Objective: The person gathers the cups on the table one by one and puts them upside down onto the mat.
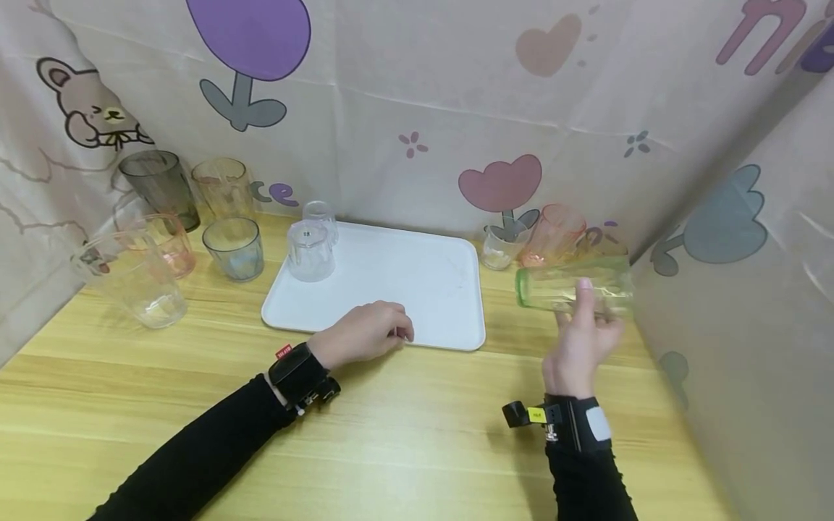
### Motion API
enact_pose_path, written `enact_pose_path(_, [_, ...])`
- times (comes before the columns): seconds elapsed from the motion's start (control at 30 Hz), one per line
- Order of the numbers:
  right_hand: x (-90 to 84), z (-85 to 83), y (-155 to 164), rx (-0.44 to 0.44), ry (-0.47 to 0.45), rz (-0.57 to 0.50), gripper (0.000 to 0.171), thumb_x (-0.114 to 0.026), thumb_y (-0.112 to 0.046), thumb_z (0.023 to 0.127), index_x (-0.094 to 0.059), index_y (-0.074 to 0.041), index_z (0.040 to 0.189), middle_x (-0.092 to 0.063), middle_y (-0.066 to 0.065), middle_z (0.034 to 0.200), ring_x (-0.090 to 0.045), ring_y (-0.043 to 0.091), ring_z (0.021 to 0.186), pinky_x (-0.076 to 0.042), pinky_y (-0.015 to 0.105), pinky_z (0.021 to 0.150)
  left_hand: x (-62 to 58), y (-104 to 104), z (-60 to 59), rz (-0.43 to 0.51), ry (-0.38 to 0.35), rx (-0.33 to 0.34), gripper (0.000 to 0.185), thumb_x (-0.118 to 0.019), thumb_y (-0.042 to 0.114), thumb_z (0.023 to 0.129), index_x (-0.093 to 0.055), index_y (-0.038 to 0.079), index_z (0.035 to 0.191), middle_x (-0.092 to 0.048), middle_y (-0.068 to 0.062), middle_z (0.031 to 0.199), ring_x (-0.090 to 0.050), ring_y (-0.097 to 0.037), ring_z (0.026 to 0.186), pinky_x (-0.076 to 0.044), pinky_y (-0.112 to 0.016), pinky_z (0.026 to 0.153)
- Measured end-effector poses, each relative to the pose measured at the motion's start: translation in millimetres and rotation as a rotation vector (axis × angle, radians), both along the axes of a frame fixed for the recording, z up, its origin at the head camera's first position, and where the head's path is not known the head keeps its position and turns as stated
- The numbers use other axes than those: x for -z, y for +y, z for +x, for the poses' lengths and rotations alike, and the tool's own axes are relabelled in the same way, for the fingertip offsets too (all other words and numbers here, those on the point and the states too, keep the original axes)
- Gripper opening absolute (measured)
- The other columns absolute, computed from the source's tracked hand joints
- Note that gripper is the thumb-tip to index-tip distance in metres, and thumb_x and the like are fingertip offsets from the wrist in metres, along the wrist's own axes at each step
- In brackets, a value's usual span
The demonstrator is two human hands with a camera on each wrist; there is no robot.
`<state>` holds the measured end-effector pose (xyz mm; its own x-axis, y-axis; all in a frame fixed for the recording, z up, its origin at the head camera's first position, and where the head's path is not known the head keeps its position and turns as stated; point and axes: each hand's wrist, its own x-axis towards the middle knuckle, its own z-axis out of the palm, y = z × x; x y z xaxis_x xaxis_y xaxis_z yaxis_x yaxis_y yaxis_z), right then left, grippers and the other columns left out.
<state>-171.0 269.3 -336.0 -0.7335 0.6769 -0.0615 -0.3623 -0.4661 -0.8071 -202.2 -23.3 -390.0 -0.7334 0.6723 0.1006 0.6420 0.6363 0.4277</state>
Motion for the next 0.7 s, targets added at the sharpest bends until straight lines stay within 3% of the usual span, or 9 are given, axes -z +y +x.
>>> enact_pose_path(0.13, [-6.1,-5.5,-21.2,-0.146,0.001,-0.027,0.057,-0.076,-0.026,0.097,-0.038,-0.015,0.138,-0.042,0.004,0.14,-0.051,0.022,0.121,-0.054,0.032,0.1,-1.3,-0.6,-1.7,-0.005,-0.029,-0.037,0.022,-0.072,0.007,0.094,-0.078,0.016,0.113,-0.066,0.006,0.097,-0.06,-0.01,0.087,-0.053,-0.026,0.071])
enact_pose_path(0.23, [-8.5,-9.9,-37.9,-0.233,-0.024,0.001,0.077,-0.072,-0.032,0.099,-0.021,-0.018,0.154,-0.029,0.005,0.158,-0.039,0.03,0.142,-0.048,0.033,0.11,-4.3,-2.1,-3.9,-0.006,-0.05,-0.077,0.026,-0.071,0.012,0.095,-0.075,0.016,0.121,-0.064,0.007,0.096,-0.059,-0.01,0.086,-0.051,-0.027,0.07])
enact_pose_path(0.33, [-6.8,-14.9,-55.4,-0.295,-0.024,0.014,0.088,-0.071,-0.037,0.099,-0.009,-0.018,0.16,-0.019,0.007,0.165,-0.03,0.035,0.151,-0.047,0.033,0.112,-10.6,-6.7,-7.6,0.013,-0.046,-0.125,0.031,-0.072,0.018,0.097,-0.071,0.015,0.128,-0.064,0.008,0.097,-0.058,-0.011,0.084,-0.05,-0.027,0.067])
enact_pose_path(0.4, [-3.9,-18.7,-67.4,-0.329,0.004,0.009,0.084,-0.071,-0.038,0.099,-0.014,-0.016,0.158,-0.024,0.008,0.163,-0.033,0.036,0.15,-0.048,0.034,0.11,-16.0,-11.3,-10.3,0.051,-0.026,-0.168,0.035,-0.073,0.022,0.097,-0.068,0.015,0.131,-0.064,0.007,0.099,-0.058,-0.011,0.083,-0.05,-0.027,0.066])
enact_pose_path(0.53, [2.8,-24.8,-89.2,-0.408,0.073,-0.014,0.061,-0.068,-0.038,0.101,-0.037,-0.013,0.147,-0.042,0.009,0.15,-0.049,0.033,0.138,-0.053,0.036,0.106,-28.1,-21.4,-13.4,0.18,0.019,-0.259,0.055,-0.077,0.031,0.095,-0.057,0.012,0.142,-0.065,0.004,0.11,-0.06,-0.011,0.082,-0.051,-0.028,0.064])
enact_pose_path(0.7, [9.6,-25.8,-113.2,-0.553,0.109,0.01,0.06,-0.059,-0.047,0.104,-0.041,-0.012,0.15,-0.045,0.011,0.146,-0.054,0.028,0.128,-0.052,0.034,0.107,-39.7,-30.0,-13.2,0.333,0.038,-0.323,0.086,-0.085,0.043,0.086,-0.041,0.01,0.152,-0.059,0.001,0.127,-0.062,-0.011,0.094,-0.053,-0.031,0.069])
